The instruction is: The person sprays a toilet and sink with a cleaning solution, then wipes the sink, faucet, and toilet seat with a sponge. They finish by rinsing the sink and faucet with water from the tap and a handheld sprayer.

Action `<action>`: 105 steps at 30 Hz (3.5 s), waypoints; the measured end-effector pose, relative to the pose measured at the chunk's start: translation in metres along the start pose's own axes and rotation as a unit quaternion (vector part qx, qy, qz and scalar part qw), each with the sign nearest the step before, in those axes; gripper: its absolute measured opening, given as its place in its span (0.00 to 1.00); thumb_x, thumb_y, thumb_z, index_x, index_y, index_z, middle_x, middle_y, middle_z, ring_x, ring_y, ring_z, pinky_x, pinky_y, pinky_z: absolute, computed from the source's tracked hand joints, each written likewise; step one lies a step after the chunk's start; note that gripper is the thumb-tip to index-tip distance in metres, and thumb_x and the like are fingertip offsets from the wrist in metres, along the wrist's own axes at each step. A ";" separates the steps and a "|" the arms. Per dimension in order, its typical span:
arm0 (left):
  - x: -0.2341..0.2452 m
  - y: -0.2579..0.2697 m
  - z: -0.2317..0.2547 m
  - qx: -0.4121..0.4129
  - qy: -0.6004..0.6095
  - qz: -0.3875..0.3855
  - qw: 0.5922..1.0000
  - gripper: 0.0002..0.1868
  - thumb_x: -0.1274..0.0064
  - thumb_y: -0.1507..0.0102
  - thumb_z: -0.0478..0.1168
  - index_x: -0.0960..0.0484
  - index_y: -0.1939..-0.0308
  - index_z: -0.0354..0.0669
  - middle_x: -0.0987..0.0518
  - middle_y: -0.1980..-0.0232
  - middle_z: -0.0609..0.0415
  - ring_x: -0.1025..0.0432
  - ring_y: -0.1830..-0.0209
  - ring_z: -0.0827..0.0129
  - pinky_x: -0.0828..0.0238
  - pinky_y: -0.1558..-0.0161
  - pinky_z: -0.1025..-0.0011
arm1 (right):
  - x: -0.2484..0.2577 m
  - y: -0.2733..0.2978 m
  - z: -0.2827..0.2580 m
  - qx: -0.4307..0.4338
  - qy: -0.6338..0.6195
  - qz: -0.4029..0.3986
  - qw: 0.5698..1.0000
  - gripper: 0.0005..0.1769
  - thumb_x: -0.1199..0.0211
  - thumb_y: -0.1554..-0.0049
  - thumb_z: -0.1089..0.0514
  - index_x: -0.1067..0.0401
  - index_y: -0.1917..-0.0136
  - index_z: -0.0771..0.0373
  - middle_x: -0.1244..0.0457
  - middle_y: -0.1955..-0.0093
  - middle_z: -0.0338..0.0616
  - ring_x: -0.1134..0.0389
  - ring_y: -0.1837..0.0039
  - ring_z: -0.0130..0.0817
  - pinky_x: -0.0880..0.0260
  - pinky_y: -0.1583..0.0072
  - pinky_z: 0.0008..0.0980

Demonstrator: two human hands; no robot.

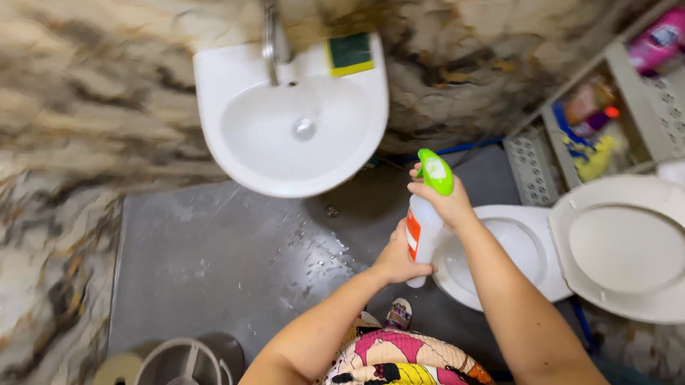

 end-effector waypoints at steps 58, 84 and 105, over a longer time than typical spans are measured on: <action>-0.515 -0.286 0.265 -0.317 -0.580 -0.245 0.709 0.33 0.58 0.33 0.36 0.41 0.24 0.69 0.26 0.37 0.54 0.29 0.39 0.58 0.38 0.40 0.51 | 0.397 0.232 0.192 -0.158 0.190 0.525 0.814 0.22 0.26 0.55 0.56 0.30 0.51 0.63 0.31 0.53 0.54 0.28 0.49 0.54 0.28 0.47 0.44; -0.317 -0.173 0.147 -0.185 -0.145 -0.118 0.965 0.55 0.41 0.39 0.36 0.63 0.18 0.51 0.15 0.67 0.50 0.19 0.68 0.58 0.24 0.63 0.64 | 0.454 0.278 0.032 -0.161 0.371 0.423 0.811 0.28 0.25 0.55 0.57 0.29 0.43 0.65 0.32 0.47 0.57 0.31 0.43 0.57 0.30 0.42 0.46; -0.523 -0.328 0.208 -0.300 -0.209 -0.214 0.906 0.44 0.45 0.37 0.51 0.49 0.24 0.44 0.16 0.58 0.44 0.23 0.58 0.50 0.29 0.56 0.55 | 0.411 0.326 0.245 -0.264 0.256 0.359 0.858 0.31 0.25 0.58 0.55 0.27 0.41 0.60 0.31 0.47 0.55 0.30 0.43 0.54 0.30 0.43 0.45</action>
Point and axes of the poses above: each hand's wrist, its own y-axis away from the middle knuckle, its own x-axis out of the back of the hand, z = x × y, the point moved 7 cm from there along -y, towards the middle knuckle
